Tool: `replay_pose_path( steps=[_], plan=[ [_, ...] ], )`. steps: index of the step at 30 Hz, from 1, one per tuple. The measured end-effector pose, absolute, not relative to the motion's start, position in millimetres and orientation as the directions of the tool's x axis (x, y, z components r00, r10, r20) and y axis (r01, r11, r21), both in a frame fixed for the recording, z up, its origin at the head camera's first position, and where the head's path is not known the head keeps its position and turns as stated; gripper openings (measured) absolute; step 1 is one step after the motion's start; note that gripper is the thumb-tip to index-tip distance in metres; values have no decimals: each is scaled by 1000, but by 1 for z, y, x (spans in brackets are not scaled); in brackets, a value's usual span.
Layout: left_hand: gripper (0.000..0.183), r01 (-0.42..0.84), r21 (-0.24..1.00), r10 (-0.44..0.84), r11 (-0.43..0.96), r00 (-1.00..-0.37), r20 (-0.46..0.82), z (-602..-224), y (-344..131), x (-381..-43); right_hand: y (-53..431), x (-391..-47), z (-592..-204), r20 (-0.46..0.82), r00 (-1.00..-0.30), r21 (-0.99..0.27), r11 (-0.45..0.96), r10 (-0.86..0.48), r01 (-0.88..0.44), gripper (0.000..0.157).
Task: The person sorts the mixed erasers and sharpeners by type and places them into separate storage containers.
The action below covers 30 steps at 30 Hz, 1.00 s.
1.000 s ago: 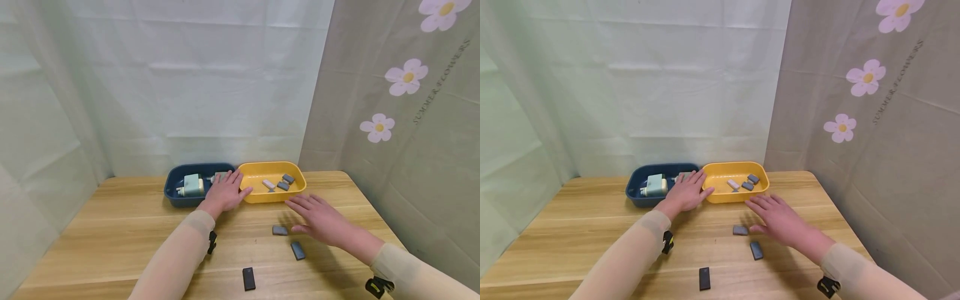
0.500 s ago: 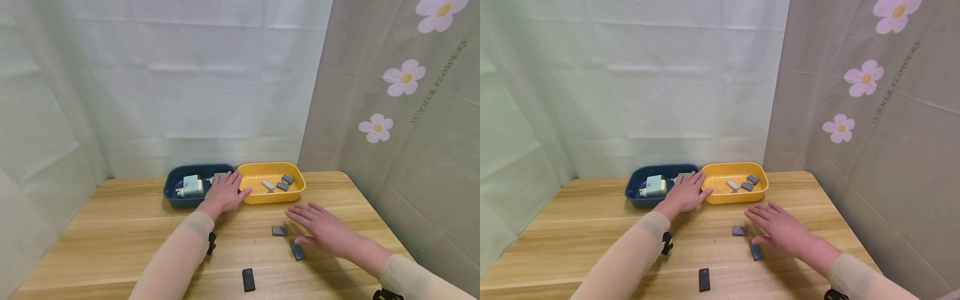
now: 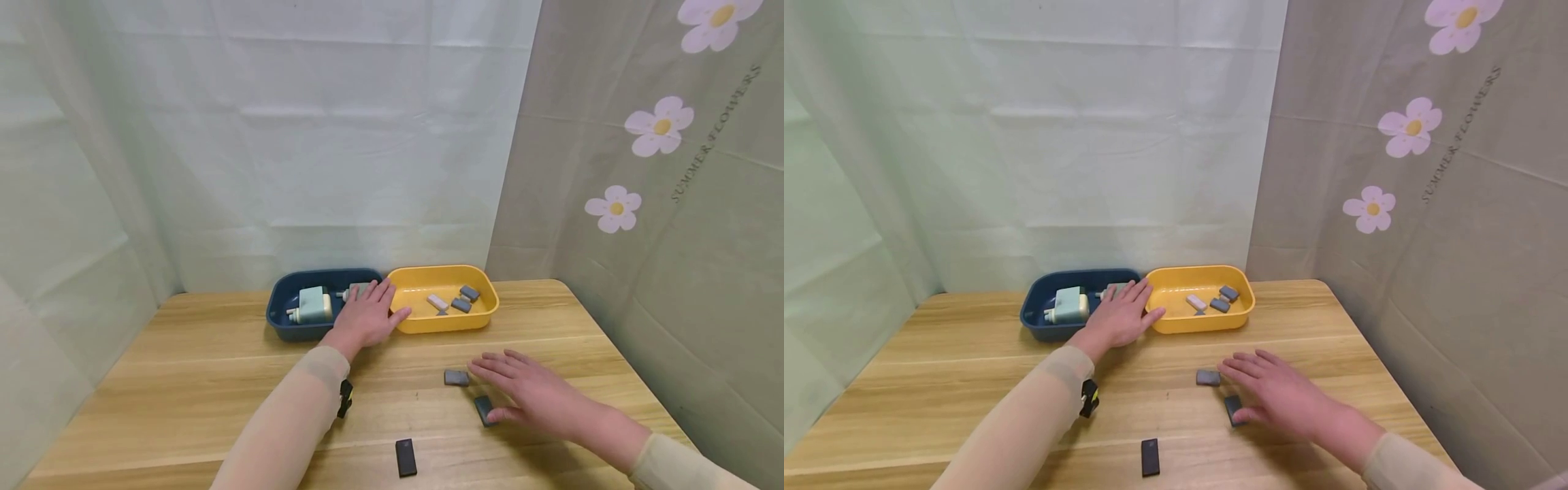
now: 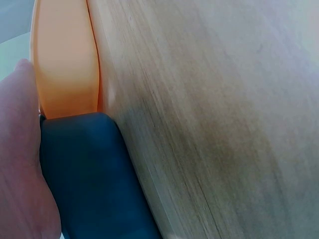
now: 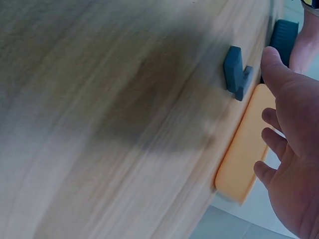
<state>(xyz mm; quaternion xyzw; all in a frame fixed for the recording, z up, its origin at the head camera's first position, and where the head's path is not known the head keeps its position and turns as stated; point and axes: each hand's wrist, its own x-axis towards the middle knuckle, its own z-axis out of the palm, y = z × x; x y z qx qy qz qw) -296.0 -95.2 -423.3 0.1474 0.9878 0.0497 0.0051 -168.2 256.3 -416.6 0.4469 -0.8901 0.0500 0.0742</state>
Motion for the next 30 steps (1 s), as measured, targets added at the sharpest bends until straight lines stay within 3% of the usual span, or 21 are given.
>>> replay_pose_path(
  steps=[14,30],
  plan=[
    [92,289,96,290,953,-957,0,-423,-96,-293,264,-162,-432,144,-562,-37,563,-815,-826,78],
    [90,286,101,287,953,-958,1,-420,-95,-292,267,-161,-436,93,-595,-96,587,-799,-804,70]
  ],
)
